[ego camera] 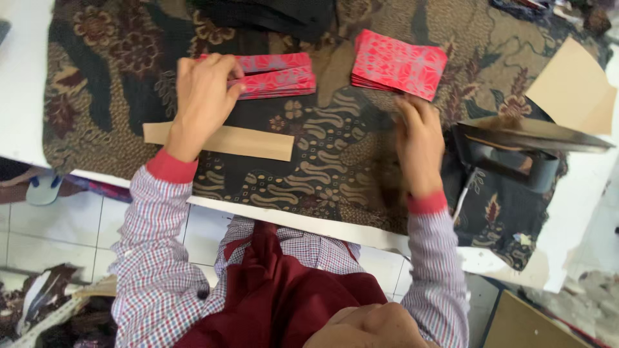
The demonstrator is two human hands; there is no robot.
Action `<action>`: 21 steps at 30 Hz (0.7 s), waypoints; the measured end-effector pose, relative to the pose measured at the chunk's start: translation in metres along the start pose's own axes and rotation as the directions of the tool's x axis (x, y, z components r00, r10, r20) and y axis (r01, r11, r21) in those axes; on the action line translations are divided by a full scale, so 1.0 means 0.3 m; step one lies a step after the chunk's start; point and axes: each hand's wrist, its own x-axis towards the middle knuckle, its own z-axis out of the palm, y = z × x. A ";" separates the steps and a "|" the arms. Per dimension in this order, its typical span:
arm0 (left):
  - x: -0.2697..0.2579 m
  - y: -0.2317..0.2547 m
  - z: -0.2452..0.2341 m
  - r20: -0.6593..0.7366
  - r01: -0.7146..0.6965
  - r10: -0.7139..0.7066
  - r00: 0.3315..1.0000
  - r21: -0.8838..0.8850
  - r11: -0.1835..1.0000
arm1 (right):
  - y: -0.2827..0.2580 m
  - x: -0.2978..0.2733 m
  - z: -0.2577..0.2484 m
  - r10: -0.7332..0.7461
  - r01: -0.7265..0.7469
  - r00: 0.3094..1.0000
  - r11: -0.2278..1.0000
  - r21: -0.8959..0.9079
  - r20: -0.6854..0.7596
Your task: The person repeatedly places a small rectangular piece of patterned fabric on a cardboard template, folds it, and presses it with a hot iron. The person stacks the finished pieces on the table.
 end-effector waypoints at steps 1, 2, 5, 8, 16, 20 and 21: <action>-0.009 0.017 0.001 -0.043 -0.018 0.021 0.999 0.083 0.996 | 0.022 0.054 0.039 -0.064 0.064 0.998 0.994 -0.087 0.000; -0.018 0.035 0.002 -0.085 -0.032 0.047 0.995 0.165 0.986 | 0.043 0.094 0.074 -0.128 0.127 0.992 0.977 -0.174 0.007; -0.061 0.083 0.002 -0.075 -0.075 0.097 0.992 0.250 0.965 | 0.086 0.159 0.158 -0.147 0.154 0.988 0.961 -0.228 0.044; -0.122 0.113 0.001 0.077 -0.119 0.111 0.991 0.107 0.987 | 0.124 0.154 0.188 -0.190 0.199 0.980 0.934 -0.298 0.060; -0.202 0.094 0.028 0.205 -0.094 0.081 0.975 0.053 0.994 | 0.191 0.181 0.184 -0.133 0.147 0.988 0.970 -0.196 0.082; -0.204 0.077 0.046 0.239 -0.062 0.059 0.969 0.004 0.998 | 0.178 0.213 0.140 -0.169 0.173 0.985 0.979 -0.110 0.045; -0.203 0.073 0.046 0.252 -0.047 0.048 0.967 -0.010 0.999 | 0.169 0.217 0.124 -0.181 0.183 0.983 0.979 -0.088 0.028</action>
